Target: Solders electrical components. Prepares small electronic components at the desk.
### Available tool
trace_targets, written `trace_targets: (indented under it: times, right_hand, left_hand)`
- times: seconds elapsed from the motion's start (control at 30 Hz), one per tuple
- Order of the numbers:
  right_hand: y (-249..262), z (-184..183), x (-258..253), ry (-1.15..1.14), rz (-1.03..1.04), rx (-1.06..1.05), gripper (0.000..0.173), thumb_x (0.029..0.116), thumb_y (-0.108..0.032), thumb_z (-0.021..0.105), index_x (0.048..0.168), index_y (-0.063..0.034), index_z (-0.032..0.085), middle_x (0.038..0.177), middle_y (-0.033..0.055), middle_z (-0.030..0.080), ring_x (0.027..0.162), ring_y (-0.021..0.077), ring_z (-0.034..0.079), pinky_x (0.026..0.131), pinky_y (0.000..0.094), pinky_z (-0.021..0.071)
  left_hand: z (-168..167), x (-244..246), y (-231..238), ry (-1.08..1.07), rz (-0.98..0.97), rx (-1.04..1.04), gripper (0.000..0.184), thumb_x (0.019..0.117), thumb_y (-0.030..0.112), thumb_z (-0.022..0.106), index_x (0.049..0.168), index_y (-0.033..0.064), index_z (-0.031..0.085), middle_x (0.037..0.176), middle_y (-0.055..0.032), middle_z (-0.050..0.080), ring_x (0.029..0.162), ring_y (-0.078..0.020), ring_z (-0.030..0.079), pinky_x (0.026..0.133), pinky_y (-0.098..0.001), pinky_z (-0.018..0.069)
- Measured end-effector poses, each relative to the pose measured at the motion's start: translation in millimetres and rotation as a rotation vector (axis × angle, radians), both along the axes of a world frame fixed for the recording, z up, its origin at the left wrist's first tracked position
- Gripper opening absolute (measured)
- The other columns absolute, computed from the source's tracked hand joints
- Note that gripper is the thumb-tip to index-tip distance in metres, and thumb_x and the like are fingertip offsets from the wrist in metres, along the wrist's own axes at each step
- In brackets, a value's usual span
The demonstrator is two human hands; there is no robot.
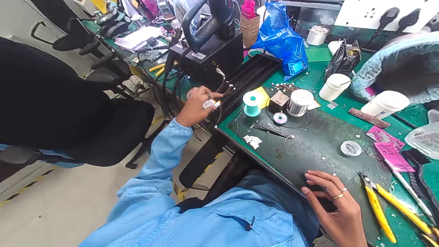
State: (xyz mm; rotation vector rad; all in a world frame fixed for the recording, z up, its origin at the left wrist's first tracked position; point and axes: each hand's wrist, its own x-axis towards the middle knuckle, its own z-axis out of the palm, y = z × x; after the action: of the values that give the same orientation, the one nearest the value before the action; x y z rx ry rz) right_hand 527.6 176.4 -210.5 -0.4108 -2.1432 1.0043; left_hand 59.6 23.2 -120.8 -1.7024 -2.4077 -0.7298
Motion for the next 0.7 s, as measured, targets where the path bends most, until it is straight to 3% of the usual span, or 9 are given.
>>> trace_targets:
  times: [0.1, 0.27, 0.4, 0.57, 0.7]
  right_hand:
    - [-0.2, -0.4, 0.2, -0.002, 0.001, -0.001, 0.028, 0.0938, -0.020, 0.075, 0.119, -0.0076, 0.074, 0.130, 0.0118, 0.065, 0.105, 0.0171, 0.073, 0.075, 0.0274, 0.0677]
    - [0.5, -1.5, 0.9, -0.003, 0.002, -0.005, 0.027, 0.0939, -0.020, 0.075, 0.118, -0.0091, 0.074, 0.131, 0.0119, 0.065, 0.105, 0.0171, 0.073, 0.075, 0.0272, 0.0678]
    - [0.7, -1.3, 1.0, -0.004, 0.005, -0.002, 0.027, 0.0933, -0.019, 0.076, 0.118, -0.0092, 0.075, 0.131, 0.0121, 0.065, 0.106, 0.0167, 0.073, 0.075, 0.0271, 0.0678]
    - [1.4, -0.1, 0.7, -0.013, 0.021, 0.003, 0.026, 0.0932, -0.017, 0.076, 0.118, -0.0078, 0.075, 0.131, 0.0138, 0.064, 0.108, 0.0180, 0.072, 0.076, 0.0284, 0.0678]
    - [1.7, 1.7, 5.5, -0.044, 0.032, -0.010, 0.027, 0.0919, -0.015, 0.077, 0.117, -0.0055, 0.074, 0.130, 0.0159, 0.065, 0.110, 0.0183, 0.072, 0.078, 0.0288, 0.0675]
  left_hand:
    - [2.4, -11.6, 11.0, 0.013, -0.072, -0.114, 0.040, 0.0901, 0.006, 0.071, 0.128, 0.0188, 0.074, 0.126, -0.0184, 0.060, 0.116, -0.0417, 0.053, 0.099, -0.0591, 0.0428]
    - [7.2, -24.0, 19.4, 0.025, -0.151, -0.158, 0.017, 0.0881, 0.008, 0.076, 0.103, 0.0127, 0.079, 0.120, -0.0145, 0.065, 0.114, -0.0386, 0.055, 0.098, -0.0563, 0.0442]
    - [5.0, -21.8, 16.6, -0.054, -0.121, -0.044, 0.010, 0.0931, 0.013, 0.074, 0.101, 0.0111, 0.080, 0.111, -0.0101, 0.071, 0.109, -0.0312, 0.060, 0.095, -0.0514, 0.0465]
    - [-8.4, -32.4, 14.3, -0.312, -0.082, 0.076, 0.019, 0.0974, 0.022, 0.070, 0.102, 0.0048, 0.075, 0.107, -0.0098, 0.072, 0.095, -0.0177, 0.069, 0.087, -0.0383, 0.0565]
    - [-10.7, -24.1, 19.9, -0.473, -0.033, 0.157, 0.017, 0.1005, 0.017, 0.066, 0.096, 0.0021, 0.074, 0.105, -0.0079, 0.072, 0.093, -0.0113, 0.069, 0.086, -0.0304, 0.0573]
